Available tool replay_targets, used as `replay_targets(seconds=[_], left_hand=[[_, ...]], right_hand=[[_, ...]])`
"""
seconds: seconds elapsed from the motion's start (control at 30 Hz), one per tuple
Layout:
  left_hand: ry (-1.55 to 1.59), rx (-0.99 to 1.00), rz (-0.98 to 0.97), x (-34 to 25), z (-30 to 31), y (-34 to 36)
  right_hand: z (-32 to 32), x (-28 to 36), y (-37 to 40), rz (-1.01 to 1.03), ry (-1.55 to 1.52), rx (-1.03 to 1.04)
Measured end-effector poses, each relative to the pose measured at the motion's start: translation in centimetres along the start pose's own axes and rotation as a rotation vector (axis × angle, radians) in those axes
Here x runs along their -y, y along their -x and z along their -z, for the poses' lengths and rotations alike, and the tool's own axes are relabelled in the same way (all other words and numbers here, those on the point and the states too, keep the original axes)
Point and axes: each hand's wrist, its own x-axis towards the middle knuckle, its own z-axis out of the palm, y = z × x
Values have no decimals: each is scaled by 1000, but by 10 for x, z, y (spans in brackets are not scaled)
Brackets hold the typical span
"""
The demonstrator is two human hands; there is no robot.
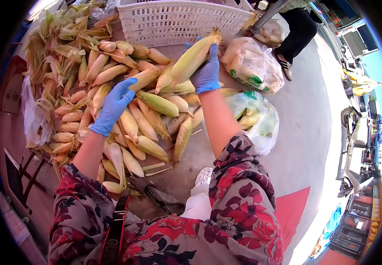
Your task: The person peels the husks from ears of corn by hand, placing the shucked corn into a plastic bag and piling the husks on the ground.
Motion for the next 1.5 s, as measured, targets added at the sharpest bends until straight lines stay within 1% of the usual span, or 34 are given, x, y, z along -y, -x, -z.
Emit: replay_targets(seconds=[0.03,0.07,0.1,0.17,0.2,0.27,0.3,0.33,0.43,0.47,0.53,0.57,0.63,0.73,0.77,0.87,0.97,1.0,1.1,1.2,1.3,1.33,1.4,1.5], left_hand=[[-48,-79,-116,-34,-13,-3],[-57,-99,-128,-63,-26,-4],[47,-137,-149,-76,-54,-9],[38,-356,-215,-74,-64,-18],[31,-457,-247,-69,-62,-21],[391,-306,-85,-52,-53,-27],[568,-216,1,-53,-46,-27],[580,-112,61,-57,-40,-20],[916,176,226,-54,-31,-8],[972,157,264,-56,-32,-3],[1085,120,334,-64,-38,5],[1134,174,319,-60,-38,5],[1236,283,284,-53,-36,4],[1388,217,267,-64,-45,7],[1395,222,266,-63,-47,7],[1388,220,266,-55,-52,7],[1307,197,286,-48,-54,9],[1268,192,277,-46,-53,11],[1128,132,233,-49,-53,15],[1028,90,202,-51,-55,14],[968,82,196,-46,-57,14],[951,81,196,-44,-58,14],[1017,87,204,-44,-60,15],[1081,86,227,-43,-63,17]], right_hand=[[-10,-10,3,-15,2,25],[-18,-20,6,-33,2,53],[-24,-13,9,-88,66,59],[-39,-43,13,-171,-31,115],[-49,-51,17,-157,-57,130],[-57,-45,7,-68,136,163],[-58,-40,4,-20,230,171],[-54,-37,1,-14,325,104],[-56,-30,-1,71,584,-14],[-58,-30,-1,135,647,-63],[-56,-32,2,177,747,-72],[-55,-32,2,202,799,-72],[-51,-33,2,199,710,-111],[-54,-38,5,233,648,-133],[-57,-39,6,250,639,-134],[-64,-36,4,174,604,-87],[-62,-38,4,207,809,-48],[-63,-37,6,165,805,-50],[-59,-34,7,196,950,-110],[-55,-41,0,644,1031,-91],[-55,-37,1,549,994,20],[-55,-36,2,537,1022,-13],[-55,-35,1,513,1076,-77],[-49,-39,-2,570,1053,-42]])
